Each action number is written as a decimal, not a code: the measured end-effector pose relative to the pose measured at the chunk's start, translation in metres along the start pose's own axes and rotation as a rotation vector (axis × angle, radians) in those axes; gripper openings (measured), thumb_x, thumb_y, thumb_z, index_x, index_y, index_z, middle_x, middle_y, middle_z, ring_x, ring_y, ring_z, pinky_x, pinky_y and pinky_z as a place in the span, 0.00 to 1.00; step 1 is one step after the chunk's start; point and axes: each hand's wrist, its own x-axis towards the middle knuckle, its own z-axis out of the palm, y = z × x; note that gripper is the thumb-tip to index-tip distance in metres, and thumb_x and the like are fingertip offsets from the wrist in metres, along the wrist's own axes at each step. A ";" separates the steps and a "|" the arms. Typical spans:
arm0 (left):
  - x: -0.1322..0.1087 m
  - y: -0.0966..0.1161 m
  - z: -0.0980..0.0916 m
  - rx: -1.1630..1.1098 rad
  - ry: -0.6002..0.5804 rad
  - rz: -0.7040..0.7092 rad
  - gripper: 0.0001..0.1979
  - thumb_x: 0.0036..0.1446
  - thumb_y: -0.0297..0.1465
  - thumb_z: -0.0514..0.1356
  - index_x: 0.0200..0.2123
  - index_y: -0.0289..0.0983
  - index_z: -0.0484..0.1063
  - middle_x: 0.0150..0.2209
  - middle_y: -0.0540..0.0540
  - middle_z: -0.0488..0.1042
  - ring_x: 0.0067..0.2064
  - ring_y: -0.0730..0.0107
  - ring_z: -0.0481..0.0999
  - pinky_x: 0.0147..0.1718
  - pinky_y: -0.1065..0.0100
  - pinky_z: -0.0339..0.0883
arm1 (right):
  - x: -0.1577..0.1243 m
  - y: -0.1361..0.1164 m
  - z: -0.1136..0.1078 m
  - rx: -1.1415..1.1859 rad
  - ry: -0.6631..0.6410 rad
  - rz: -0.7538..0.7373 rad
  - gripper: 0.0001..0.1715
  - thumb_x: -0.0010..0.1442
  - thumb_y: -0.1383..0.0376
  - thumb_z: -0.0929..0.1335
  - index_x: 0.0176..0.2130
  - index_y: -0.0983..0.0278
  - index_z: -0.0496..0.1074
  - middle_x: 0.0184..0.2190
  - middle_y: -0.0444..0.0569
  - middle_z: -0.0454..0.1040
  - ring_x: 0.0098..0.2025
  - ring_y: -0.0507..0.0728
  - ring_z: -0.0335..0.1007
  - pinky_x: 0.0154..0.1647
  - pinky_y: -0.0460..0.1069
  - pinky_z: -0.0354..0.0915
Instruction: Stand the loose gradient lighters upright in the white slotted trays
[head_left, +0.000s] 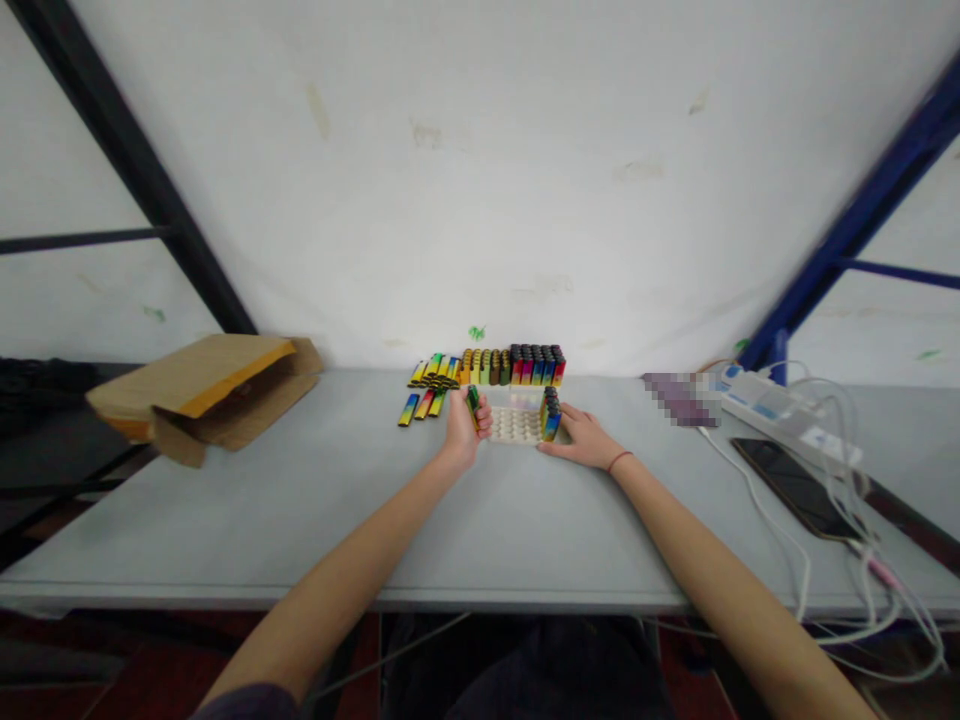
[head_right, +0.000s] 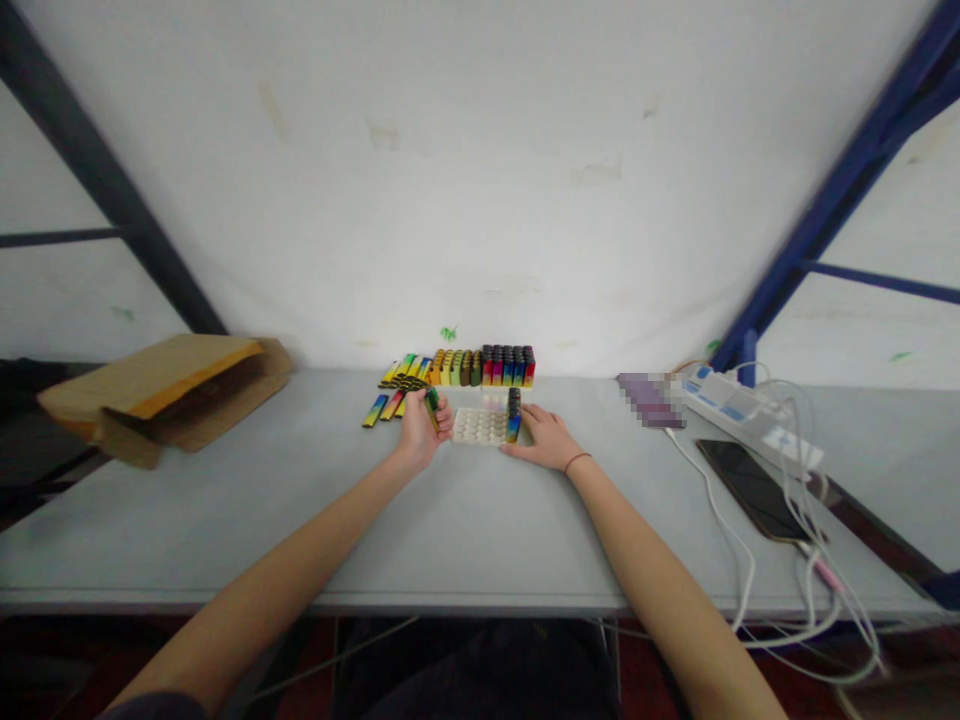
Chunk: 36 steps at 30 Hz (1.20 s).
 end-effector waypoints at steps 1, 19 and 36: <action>-0.001 0.000 0.001 -0.007 0.022 0.011 0.18 0.63 0.40 0.45 0.23 0.39 0.58 0.17 0.57 0.51 0.15 0.79 0.49 0.14 0.77 0.42 | 0.000 0.000 0.000 0.000 -0.003 0.003 0.47 0.61 0.41 0.69 0.69 0.63 0.62 0.67 0.62 0.65 0.68 0.72 0.62 0.68 0.66 0.57; 0.056 -0.020 0.012 0.951 -0.188 0.640 0.08 0.61 0.32 0.60 0.42 0.37 0.74 0.45 0.43 0.78 0.50 0.60 0.76 0.54 0.61 0.70 | 0.000 0.000 0.002 -0.003 -0.001 0.025 0.50 0.61 0.40 0.68 0.69 0.66 0.60 0.69 0.65 0.62 0.70 0.72 0.57 0.70 0.66 0.54; 0.067 -0.019 -0.004 1.579 -0.247 0.778 0.20 0.67 0.35 0.55 0.58 0.36 0.73 0.50 0.39 0.79 0.52 0.57 0.78 0.55 0.58 0.69 | 0.001 -0.002 0.003 -0.003 -0.001 0.025 0.52 0.60 0.40 0.69 0.70 0.65 0.60 0.70 0.63 0.61 0.71 0.71 0.56 0.70 0.66 0.54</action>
